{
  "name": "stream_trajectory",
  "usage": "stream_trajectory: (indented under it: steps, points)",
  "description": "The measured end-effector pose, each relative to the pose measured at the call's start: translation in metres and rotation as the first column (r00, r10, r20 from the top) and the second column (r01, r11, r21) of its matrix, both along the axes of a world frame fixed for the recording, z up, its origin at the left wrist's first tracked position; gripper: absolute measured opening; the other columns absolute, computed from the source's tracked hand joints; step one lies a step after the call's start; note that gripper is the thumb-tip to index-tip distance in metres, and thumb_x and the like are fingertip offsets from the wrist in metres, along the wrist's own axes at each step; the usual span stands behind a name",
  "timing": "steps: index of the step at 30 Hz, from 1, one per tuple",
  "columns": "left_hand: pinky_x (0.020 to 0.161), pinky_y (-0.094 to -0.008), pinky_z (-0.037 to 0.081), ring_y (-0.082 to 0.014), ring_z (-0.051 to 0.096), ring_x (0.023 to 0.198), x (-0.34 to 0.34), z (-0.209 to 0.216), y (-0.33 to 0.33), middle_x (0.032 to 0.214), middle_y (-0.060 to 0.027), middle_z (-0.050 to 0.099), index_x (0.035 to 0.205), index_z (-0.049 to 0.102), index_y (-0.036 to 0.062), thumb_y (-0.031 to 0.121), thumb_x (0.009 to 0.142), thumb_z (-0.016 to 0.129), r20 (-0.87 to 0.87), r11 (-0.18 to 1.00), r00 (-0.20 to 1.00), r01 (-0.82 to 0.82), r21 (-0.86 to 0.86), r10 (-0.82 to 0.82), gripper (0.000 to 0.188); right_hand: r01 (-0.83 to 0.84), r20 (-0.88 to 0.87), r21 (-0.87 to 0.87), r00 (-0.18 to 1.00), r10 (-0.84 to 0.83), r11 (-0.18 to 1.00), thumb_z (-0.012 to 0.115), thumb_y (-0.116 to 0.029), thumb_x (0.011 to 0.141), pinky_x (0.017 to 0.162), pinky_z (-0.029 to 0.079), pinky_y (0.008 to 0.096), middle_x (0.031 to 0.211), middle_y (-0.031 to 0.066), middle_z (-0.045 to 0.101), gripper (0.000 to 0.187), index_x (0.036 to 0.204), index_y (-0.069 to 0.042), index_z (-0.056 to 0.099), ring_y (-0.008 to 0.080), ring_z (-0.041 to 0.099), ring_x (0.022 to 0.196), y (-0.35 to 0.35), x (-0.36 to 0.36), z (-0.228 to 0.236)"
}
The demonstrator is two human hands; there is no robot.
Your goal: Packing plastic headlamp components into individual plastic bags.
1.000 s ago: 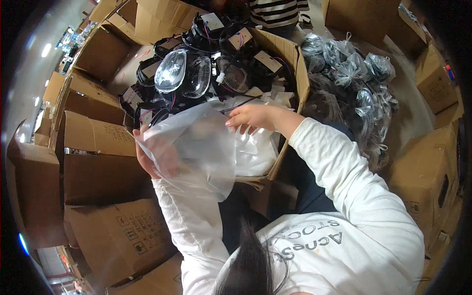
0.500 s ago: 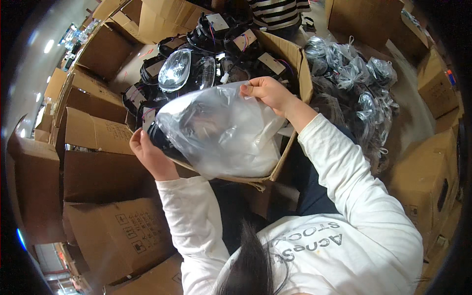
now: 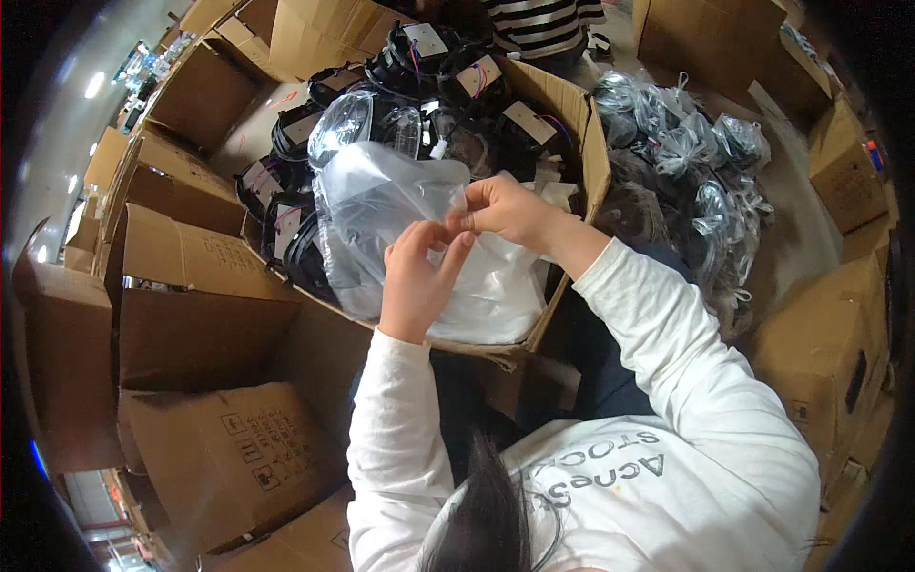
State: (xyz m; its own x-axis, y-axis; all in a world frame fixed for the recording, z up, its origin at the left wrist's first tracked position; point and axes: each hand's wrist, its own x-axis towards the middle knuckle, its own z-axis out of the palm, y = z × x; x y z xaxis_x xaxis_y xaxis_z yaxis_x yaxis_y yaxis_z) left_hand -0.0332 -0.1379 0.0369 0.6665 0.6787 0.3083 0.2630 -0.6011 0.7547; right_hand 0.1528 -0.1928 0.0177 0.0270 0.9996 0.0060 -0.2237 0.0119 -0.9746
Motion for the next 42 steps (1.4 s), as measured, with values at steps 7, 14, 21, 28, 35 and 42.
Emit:
stream_trajectory:
  steps: [7, 14, 21, 28, 35, 42]
  points:
    - [0.069, -0.0338, 0.048, -0.0236, 0.06, 0.073, 0.006, 0.011, -0.001, 0.081, -0.0088, 0.064, 0.087, 0.069, -0.0017, 0.021, 0.084, 0.081, 0.025, 0.958, 0.996, 0.093, -0.272, -0.09, 0.026, -0.176, -0.139, -0.063, 0.976, 0.166, 0.982, 0.084, -0.034, 0.085, 0.065, 0.044, 0.0256, 0.076, -0.0021, 0.067, 0.029, 0.081, -0.008, 0.071, 0.0087, 0.057, 0.068, -0.005, 0.007, 0.001]
    - [0.06, -0.0253, 0.042, -0.0084, 0.053, 0.066, -0.021, 0.001, 0.022, 0.073, -0.0004, 0.06, 0.083, 0.067, -0.0042, 0.006, 0.088, 0.069, 0.09, 0.97, 0.989, -0.093, -0.223, 0.116, 0.012, 0.325, 0.753, 0.258, 0.523, -0.4, 0.91, 0.08, -0.021, 0.081, 0.056, 0.04, 0.0339, 0.06, 0.0063, 0.051, 0.038, 0.063, -0.003, 0.052, 0.0141, 0.044, 0.058, -0.002, 0.063, 0.018]
    - [0.06, -0.0201, 0.035, -0.0026, 0.046, 0.067, -0.066, 0.014, 0.04, 0.071, 0.0052, 0.055, 0.082, 0.065, -0.0014, 0.009, 0.094, 0.067, 0.283, 0.914, 0.893, -0.257, -0.314, 0.349, 0.016, 0.386, 0.384, 0.89, -0.349, -0.855, 0.242, 0.078, -0.014, 0.077, 0.085, 0.045, 0.0438, 0.105, 0.0103, 0.06, 0.038, 0.111, -0.011, 0.061, 0.0307, 0.057, 0.1, -0.01, 0.145, 0.011]
    - [0.064, -0.0201, 0.038, -0.0038, 0.048, 0.072, -0.087, 0.007, 0.046, 0.079, 0.0031, 0.057, 0.09, 0.065, 0.0009, 0.017, 0.099, 0.067, 0.265, 0.949, 0.939, -0.14, -0.281, 0.217, 0.018, -0.077, 0.723, 0.68, 0.233, -0.651, 0.729, 0.072, -0.019, 0.082, 0.081, 0.051, 0.0402, 0.088, 0.0059, 0.068, 0.019, 0.1, -0.014, 0.069, 0.0269, 0.066, 0.086, 0.008, 0.032, 0.019]
    - [0.108, -0.0444, 0.034, -0.0357, 0.048, 0.125, -0.142, -0.032, 0.1, 0.134, -0.0177, 0.054, 0.134, 0.054, 0.0043, 0.035, 0.091, 0.071, -0.075, 0.743, 0.765, -0.592, 0.311, 0.64, 0.056, 0.528, 0.084, 0.822, 0.26, -0.962, 0.214, 0.063, -0.005, 0.095, 0.085, 0.048, 0.0268, 0.104, 0.0051, 0.066, 0.008, 0.102, -0.004, 0.062, 0.0135, 0.06, 0.091, -0.006, 0.052, 0.09]
    - [0.114, -0.0463, 0.035, -0.0421, 0.042, 0.137, -0.161, -0.062, 0.133, 0.144, -0.0282, 0.047, 0.148, 0.04, 0.0022, 0.042, 0.081, 0.079, -0.189, 0.718, 0.694, -0.682, 0.139, 0.695, 0.087, 0.064, 0.789, 0.227, 0.573, -0.222, 0.972, 0.056, -0.007, 0.09, 0.083, 0.051, 0.0349, 0.102, 0.0169, 0.065, 0.048, 0.137, -0.009, 0.049, 0.0274, 0.065, 0.093, 0.025, -0.061, 0.091]
